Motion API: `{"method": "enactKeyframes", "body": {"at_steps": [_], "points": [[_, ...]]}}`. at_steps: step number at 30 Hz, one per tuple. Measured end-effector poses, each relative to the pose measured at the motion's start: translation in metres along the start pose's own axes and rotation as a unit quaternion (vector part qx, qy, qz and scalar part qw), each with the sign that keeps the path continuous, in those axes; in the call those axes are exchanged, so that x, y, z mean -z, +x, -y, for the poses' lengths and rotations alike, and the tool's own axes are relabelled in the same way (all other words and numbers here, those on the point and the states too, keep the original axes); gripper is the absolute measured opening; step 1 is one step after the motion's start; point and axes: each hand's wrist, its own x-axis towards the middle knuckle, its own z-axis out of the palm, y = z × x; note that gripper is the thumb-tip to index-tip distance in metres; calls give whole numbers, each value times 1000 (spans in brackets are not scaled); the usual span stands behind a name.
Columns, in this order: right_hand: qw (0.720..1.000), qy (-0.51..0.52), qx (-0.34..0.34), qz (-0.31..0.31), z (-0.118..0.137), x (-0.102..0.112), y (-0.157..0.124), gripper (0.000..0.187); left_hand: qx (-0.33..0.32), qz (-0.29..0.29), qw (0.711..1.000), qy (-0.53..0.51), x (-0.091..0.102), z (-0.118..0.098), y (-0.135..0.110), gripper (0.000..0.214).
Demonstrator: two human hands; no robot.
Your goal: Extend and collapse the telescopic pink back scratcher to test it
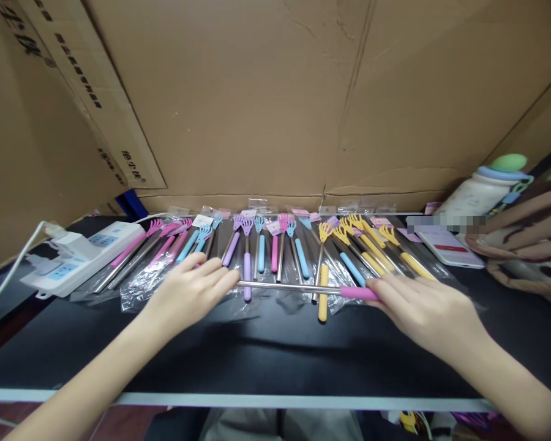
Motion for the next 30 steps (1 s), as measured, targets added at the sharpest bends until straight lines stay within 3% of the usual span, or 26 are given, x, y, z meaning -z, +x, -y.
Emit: {"method": "enactKeyframes", "body": {"at_steps": [13,19,25,30], "points": [[1000,23,15,-7,48,3,27,33,-16,-31,999,-37,8,-39,35,27],[1000,19,7,4,31,3,29,31,13,-28,996,-88,5,-26,36,19],[1000,11,0,5,9,-2,36,33,18,-36,997,-59,0,-5,35,16],[999,28,3,14,10,-11,43,34,-1,-38,999,-35,-14,-6,34,19]]}}
